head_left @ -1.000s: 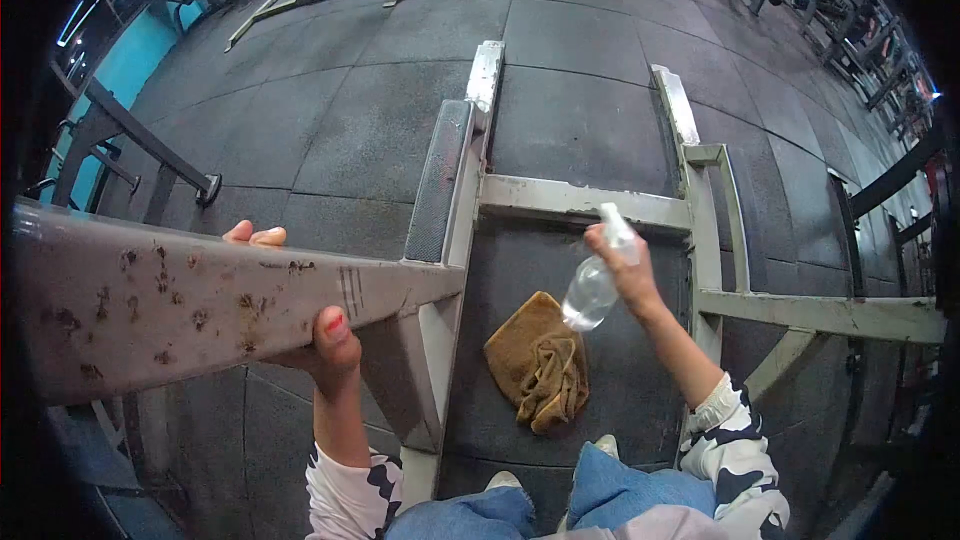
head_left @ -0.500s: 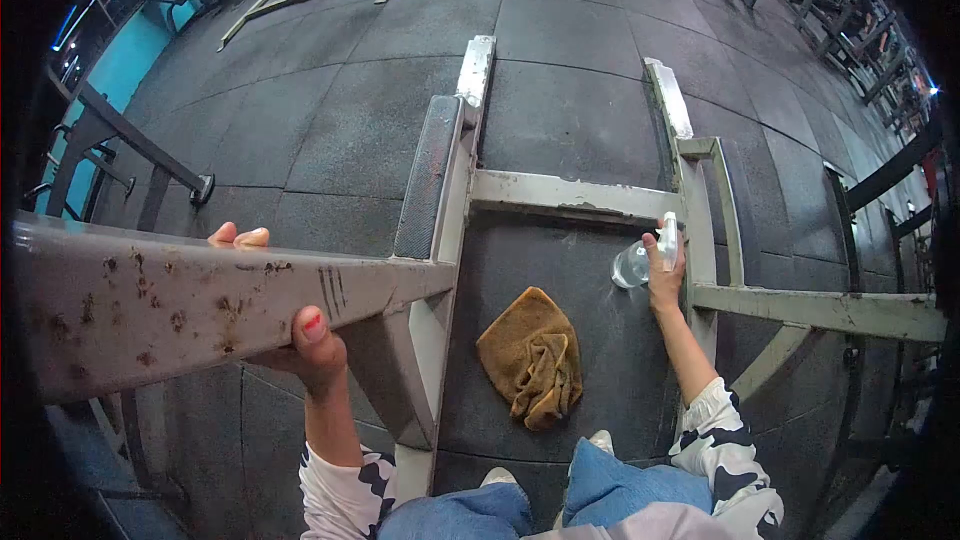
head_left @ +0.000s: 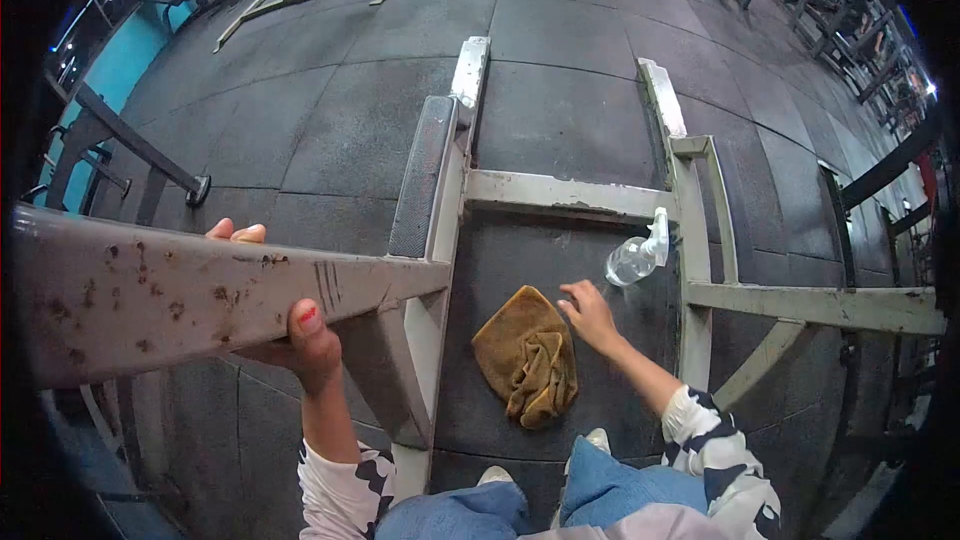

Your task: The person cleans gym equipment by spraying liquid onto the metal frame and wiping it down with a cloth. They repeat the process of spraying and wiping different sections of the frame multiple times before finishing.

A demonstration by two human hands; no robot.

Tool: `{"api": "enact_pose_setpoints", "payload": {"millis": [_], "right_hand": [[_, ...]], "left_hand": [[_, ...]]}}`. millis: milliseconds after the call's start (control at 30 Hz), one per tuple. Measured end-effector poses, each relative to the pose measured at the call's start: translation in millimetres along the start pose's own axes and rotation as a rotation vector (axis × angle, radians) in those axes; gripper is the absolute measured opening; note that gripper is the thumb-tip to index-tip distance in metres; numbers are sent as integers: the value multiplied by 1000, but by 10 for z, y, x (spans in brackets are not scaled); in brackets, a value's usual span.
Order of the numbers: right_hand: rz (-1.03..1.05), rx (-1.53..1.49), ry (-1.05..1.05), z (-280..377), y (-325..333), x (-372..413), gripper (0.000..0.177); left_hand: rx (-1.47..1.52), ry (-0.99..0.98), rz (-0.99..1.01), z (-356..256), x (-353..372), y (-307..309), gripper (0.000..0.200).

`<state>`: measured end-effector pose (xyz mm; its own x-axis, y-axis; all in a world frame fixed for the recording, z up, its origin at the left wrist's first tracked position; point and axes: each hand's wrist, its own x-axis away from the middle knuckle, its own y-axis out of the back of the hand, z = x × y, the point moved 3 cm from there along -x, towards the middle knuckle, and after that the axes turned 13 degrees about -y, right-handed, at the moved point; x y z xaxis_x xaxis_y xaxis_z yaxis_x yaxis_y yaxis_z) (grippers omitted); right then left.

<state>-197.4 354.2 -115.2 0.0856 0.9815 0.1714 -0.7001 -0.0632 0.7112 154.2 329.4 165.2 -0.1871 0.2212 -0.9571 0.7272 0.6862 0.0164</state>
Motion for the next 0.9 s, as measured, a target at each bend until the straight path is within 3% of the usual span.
{"api": "enact_pose_setpoints", "payload": {"millis": [200,367,433,467,567,633,767,833,900], "right_hand": [[-81,371,169,178,-329,-164,48],[-53,417,227,159,-408,-115,48],[-27,396,232,102,-434,-111,32],[-27,397,231,116,-415,-105,32],[41,230,153,211,-326,-124,20],[344,-146,-273,393,-193,-203,17],[344,-415,-237,846,-16,-399,17],[289,-757,-83,1198,77,-479,13],[217,-721,-29,1488,161,-615,18]], "left_hand": [[12,48,-33,-40,12,-31,90],[16,24,-15,-8,1,-24,93],[13,38,-26,-24,0,-34,93],[8,53,-36,-33,-1,-38,94],[18,37,-54,-46,-18,-53,93],[18,46,-56,-26,-1,-51,93],[-6,65,-24,-34,1,-34,93],[-6,54,-20,-22,10,-29,93],[-4,40,-16,-13,0,-29,93]]}}
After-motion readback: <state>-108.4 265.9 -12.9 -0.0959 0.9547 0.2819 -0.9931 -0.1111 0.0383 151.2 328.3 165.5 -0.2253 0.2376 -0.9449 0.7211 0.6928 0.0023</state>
